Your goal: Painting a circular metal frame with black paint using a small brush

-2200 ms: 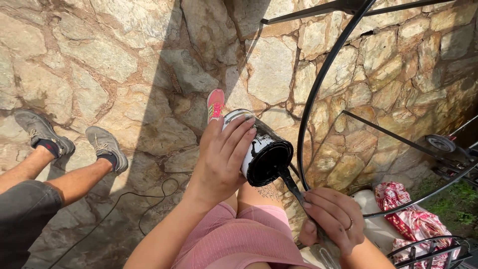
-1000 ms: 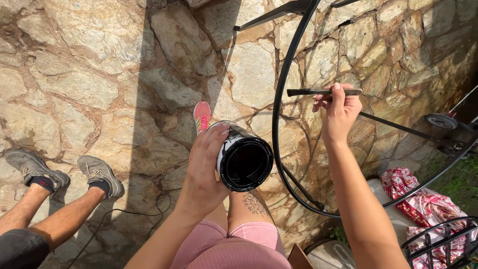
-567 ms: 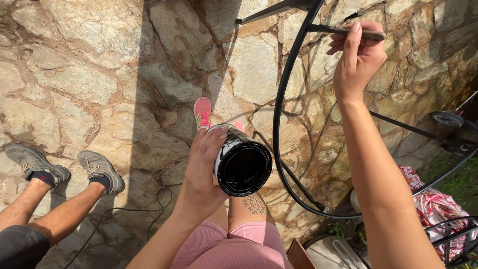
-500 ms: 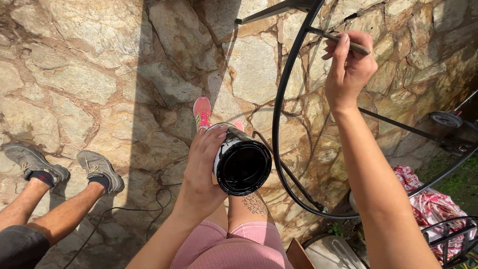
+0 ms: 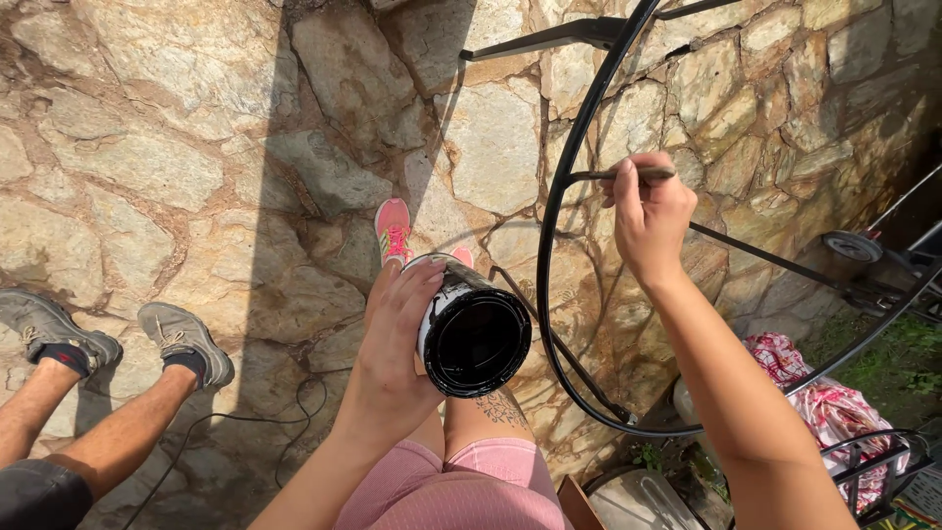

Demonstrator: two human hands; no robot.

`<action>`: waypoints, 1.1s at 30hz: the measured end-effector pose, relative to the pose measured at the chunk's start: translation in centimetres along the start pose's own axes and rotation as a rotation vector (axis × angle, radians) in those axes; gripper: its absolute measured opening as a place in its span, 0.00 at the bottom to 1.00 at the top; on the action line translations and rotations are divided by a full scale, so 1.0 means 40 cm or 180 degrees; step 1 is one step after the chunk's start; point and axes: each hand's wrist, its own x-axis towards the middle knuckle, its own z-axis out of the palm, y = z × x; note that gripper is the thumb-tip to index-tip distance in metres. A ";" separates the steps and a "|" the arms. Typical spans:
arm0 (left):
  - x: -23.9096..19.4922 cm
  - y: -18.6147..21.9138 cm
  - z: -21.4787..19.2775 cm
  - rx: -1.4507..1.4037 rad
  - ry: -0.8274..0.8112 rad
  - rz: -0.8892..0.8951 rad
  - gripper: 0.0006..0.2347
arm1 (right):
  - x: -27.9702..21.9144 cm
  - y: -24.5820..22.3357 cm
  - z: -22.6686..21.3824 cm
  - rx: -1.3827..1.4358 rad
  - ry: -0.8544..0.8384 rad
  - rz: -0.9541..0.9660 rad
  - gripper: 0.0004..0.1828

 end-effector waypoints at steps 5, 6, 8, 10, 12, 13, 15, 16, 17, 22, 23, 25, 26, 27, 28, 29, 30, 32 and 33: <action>-0.009 -0.004 -0.011 -0.0063 0.0037 0.0021 0.28 | 0.248 0.106 -0.013 0.0591 0.0452 -0.0433 0.13; -0.011 -0.004 -0.015 -0.0102 0.0053 -0.0004 0.28 | 0.270 0.095 -0.016 0.0482 0.0644 -0.0663 0.14; -0.011 -0.004 -0.021 -0.0149 0.0078 -0.0024 0.28 | 0.276 0.069 -0.016 0.0362 0.0828 -0.0905 0.15; -0.011 -0.003 -0.028 -0.0200 0.0131 0.0042 0.27 | 0.238 0.033 -0.005 -0.0375 0.0853 -0.1361 0.08; -0.014 -0.005 -0.034 -0.0179 0.0151 0.0051 0.27 | 0.137 0.029 0.017 -0.0673 0.0523 -0.1515 0.04; -0.015 -0.005 -0.038 -0.0154 0.0159 0.0056 0.27 | 0.088 0.026 0.027 -0.0968 0.0196 -0.1657 0.02; -0.021 -0.007 -0.043 -0.0175 0.0186 0.0016 0.27 | -0.020 -0.024 0.026 -0.1178 -0.0053 -0.1737 0.04; -0.024 -0.008 -0.045 -0.0188 0.0193 -0.0020 0.27 | -0.074 -0.049 0.025 -0.1383 -0.0289 -0.1801 0.07; -0.026 -0.008 -0.048 -0.0205 0.0223 -0.0033 0.27 | -0.104 -0.064 0.014 -0.1392 -0.0316 -0.1825 0.07; -0.033 -0.012 -0.066 -0.0404 0.0260 -0.0176 0.28 | -0.059 -0.107 -0.050 -0.0535 -0.1119 -0.0371 0.07; -0.038 -0.014 -0.067 -0.0413 0.0280 -0.0197 0.28 | 0.011 -0.103 -0.069 -0.0539 -0.1148 -0.0380 0.07; -0.049 -0.018 -0.068 -0.0326 0.0396 -0.0124 0.27 | 0.153 -0.096 -0.102 -0.0509 -0.1375 0.0097 0.13; -0.057 -0.016 -0.070 -0.0329 0.0423 -0.0141 0.27 | 0.205 -0.082 -0.118 -0.0515 -0.1402 0.0079 0.13; -0.061 -0.016 -0.073 -0.0357 0.0428 -0.0164 0.27 | 0.259 -0.070 -0.131 -0.0685 -0.1429 -0.0281 0.13; -0.065 -0.015 -0.076 -0.0384 0.0433 -0.0186 0.28 | 0.314 -0.056 -0.145 -0.0848 -0.1457 -0.0641 0.14; -0.068 -0.017 -0.076 -0.0393 0.0437 -0.0193 0.28 | 0.348 -0.026 -0.153 -0.0855 -0.1468 -0.0640 0.14; -0.072 -0.020 -0.075 -0.0397 0.0495 -0.0173 0.27 | 0.382 0.006 -0.161 -0.1246 -0.1402 -0.1025 0.17; -0.075 -0.021 -0.073 -0.0405 0.0559 -0.0150 0.26 | 0.418 0.018 -0.158 -0.1636 -0.1339 -0.1418 0.20; -0.079 -0.021 -0.073 -0.0387 0.0575 -0.0166 0.27 | 0.417 -0.003 -0.143 -0.2199 -0.1406 -0.1688 0.17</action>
